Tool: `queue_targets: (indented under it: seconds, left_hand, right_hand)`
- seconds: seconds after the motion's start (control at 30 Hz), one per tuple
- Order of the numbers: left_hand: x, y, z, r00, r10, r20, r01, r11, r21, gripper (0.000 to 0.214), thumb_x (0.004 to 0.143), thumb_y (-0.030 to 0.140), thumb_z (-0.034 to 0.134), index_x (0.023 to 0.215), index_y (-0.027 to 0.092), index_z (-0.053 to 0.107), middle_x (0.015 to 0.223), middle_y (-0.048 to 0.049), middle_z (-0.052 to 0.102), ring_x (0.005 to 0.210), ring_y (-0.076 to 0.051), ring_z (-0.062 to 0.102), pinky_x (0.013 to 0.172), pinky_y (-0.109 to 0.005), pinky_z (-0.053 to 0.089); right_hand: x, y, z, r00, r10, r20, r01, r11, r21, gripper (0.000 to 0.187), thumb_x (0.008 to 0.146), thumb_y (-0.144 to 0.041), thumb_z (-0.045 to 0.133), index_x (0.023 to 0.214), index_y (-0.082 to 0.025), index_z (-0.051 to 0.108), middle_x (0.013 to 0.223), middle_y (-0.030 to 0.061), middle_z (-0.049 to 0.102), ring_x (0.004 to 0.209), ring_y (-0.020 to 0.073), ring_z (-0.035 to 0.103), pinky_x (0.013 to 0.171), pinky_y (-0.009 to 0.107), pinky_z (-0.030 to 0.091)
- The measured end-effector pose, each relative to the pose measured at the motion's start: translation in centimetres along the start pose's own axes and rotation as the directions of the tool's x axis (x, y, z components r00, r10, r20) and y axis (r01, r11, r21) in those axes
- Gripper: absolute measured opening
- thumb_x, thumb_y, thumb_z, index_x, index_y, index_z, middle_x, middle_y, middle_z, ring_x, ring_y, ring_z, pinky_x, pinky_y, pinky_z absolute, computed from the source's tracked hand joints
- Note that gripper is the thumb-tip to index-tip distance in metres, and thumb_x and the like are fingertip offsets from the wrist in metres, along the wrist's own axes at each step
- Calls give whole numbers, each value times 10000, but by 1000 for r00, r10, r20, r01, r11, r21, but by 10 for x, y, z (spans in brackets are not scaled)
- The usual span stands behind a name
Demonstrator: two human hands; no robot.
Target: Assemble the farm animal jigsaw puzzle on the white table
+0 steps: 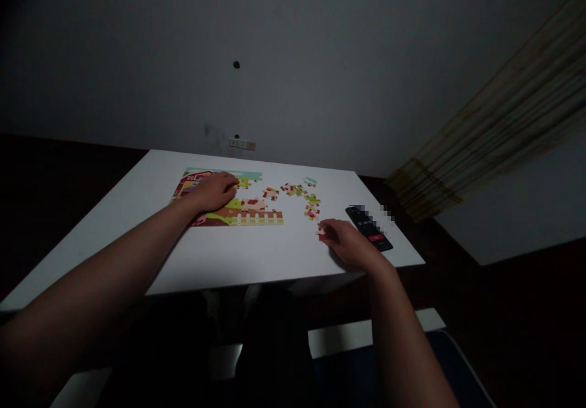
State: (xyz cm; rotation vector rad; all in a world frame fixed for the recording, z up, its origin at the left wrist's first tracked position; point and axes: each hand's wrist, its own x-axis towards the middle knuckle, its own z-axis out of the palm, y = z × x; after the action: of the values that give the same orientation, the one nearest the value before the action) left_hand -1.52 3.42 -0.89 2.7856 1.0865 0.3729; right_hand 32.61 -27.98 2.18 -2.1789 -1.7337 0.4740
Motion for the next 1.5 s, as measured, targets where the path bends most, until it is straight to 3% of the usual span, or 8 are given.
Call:
queue_targets:
  seconds: [0.3,0.47,0.6,0.73,0.87,1.07,1.27,1.5]
  left_hand:
    - [-3,5,-2,1000,1,-12,-1,1000,2,474,1074,380,500,1417,210,780,1494,-174,757,1356,-375,695,1197,-560,542]
    - [-5,9,-4,1000,1,-9,-1,1000,-13,465,1081,370,499,1418,220,782,1496,-172,750,1365,-366,685,1202,-554,536]
    - [-7,9,-6,1000,-7,7,7,1000,-23,475,1091,370,497,1451,223,767,1519,-162,741,1384,-354,684,1220,-541,528]
    - [-9,10,-6,1000,1,15,-1,1000,-17,490,1103,369,508,1494,196,747,1539,-161,735,1418,-358,672,1242,-528,521]
    - [-11,11,-4,1000,-20,4,20,1000,-14,454,1113,337,504,1478,233,754,1540,-144,730,1412,-360,672,1222,-536,537]
    - [-11,14,-4,1000,-18,1,18,1000,-23,458,1098,279,490,1470,233,753,1544,-143,727,1426,-367,654,1236,-560,524]
    - [-13,13,-6,1000,-24,13,24,999,-36,454,1098,290,481,1460,240,751,1534,-137,727,1431,-360,645,1240,-559,518]
    - [-14,13,-11,1000,2,10,-2,1000,-31,455,1099,302,488,1457,203,752,1531,-165,729,1405,-370,658,1235,-564,521]
  right_hand:
    - [7,-6,-7,990,-132,-58,132,991,-9,427,939,-344,776,1360,-337,848,1181,159,842,983,375,821,935,571,683]
    - [20,-40,-19,983,-164,77,160,985,59,217,981,-389,769,1138,-286,879,1118,121,894,973,341,824,908,503,657]
    - [76,-77,3,972,-220,-82,235,904,357,255,985,-514,775,1031,-264,802,1100,116,851,994,304,779,920,464,633]
    - [149,-108,44,988,-151,10,98,689,718,412,843,-610,876,906,-241,704,879,63,757,794,227,694,773,379,591]
    - [191,-118,66,995,19,-101,49,775,630,412,789,-582,910,837,-244,680,776,56,726,745,230,685,686,347,537]
    - [190,-121,80,987,-129,-94,159,734,661,535,795,-584,918,1184,-238,793,845,59,818,769,266,773,683,348,550]
    - [186,-115,83,989,-99,-114,151,699,699,245,809,-455,766,936,-246,765,712,-14,705,646,190,600,620,318,462]
    - [188,-117,84,989,-109,-102,148,795,589,207,839,-407,699,981,-264,743,682,-22,634,625,195,543,582,314,392]
